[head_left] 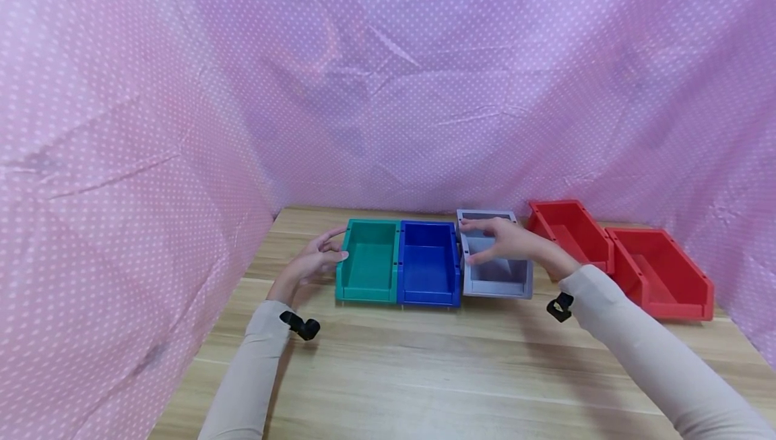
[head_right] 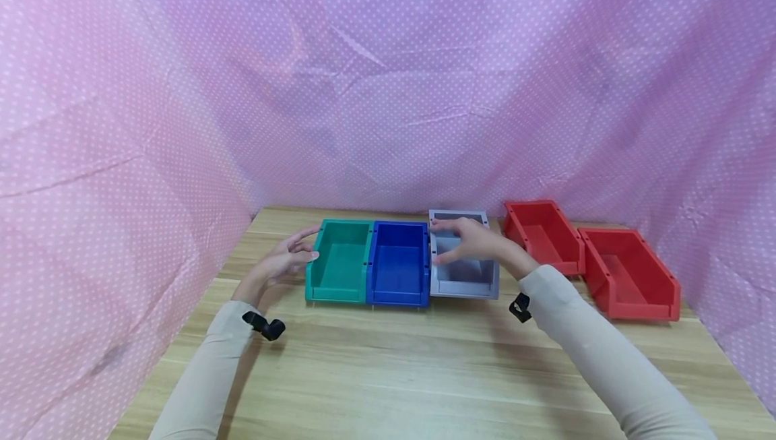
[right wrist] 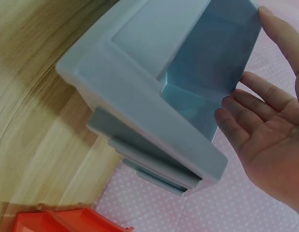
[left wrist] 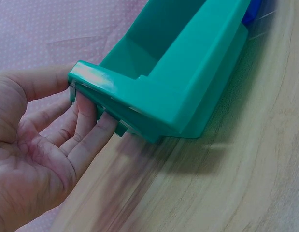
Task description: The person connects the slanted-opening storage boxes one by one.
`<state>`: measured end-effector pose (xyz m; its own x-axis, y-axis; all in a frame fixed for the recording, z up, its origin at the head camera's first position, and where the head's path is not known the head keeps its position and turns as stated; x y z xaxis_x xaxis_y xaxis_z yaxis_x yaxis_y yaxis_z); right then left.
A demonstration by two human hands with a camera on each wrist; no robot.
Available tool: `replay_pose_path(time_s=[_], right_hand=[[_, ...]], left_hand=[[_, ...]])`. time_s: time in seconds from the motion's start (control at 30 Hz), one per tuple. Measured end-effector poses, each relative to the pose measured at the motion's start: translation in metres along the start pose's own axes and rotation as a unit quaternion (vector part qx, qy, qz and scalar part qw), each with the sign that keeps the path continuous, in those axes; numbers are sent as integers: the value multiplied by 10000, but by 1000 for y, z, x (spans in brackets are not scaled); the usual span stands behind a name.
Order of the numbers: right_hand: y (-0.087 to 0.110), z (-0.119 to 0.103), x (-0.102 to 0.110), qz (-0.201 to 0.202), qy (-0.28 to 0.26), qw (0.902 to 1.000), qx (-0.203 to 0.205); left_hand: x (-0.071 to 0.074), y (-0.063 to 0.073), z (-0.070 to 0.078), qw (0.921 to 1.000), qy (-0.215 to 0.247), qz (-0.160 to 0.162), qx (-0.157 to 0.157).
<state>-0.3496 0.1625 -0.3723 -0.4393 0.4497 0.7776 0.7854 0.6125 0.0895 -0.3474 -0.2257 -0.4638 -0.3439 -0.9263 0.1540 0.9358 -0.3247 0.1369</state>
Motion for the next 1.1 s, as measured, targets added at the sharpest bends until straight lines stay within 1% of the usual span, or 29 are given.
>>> replay_pose_path(time_s=[0.13,0.43,0.57,0.83,1.1], right_hand=[[-1,1,-2,-12,74,10000,-29],[-2,1,-5,2,190,9998,16],[-3,1,-7,-4,169,9998,53],[-4,4,-12,-48,196,9998,-91],[-5,4,-15,-117,225,9996,-122]], left_hand=[[-1,0,1,10000,46,-2,29],[2,-1,0,9999,-156,54,-8],[2,-1,0,9998,-172,88,-19],[1,0,1,9996,-257,114,15],[1,-1,0,9995,-257,139,83]])
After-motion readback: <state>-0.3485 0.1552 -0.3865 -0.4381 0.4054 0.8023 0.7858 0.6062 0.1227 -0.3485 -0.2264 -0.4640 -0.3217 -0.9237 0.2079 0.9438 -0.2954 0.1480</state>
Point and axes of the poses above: each hand's wrist, its own y-axis away from the middle knuckle, its own x-axis out of the back of the hand, z = x × y, the point moved 6 cm from there along -y, towards the middle knuckle
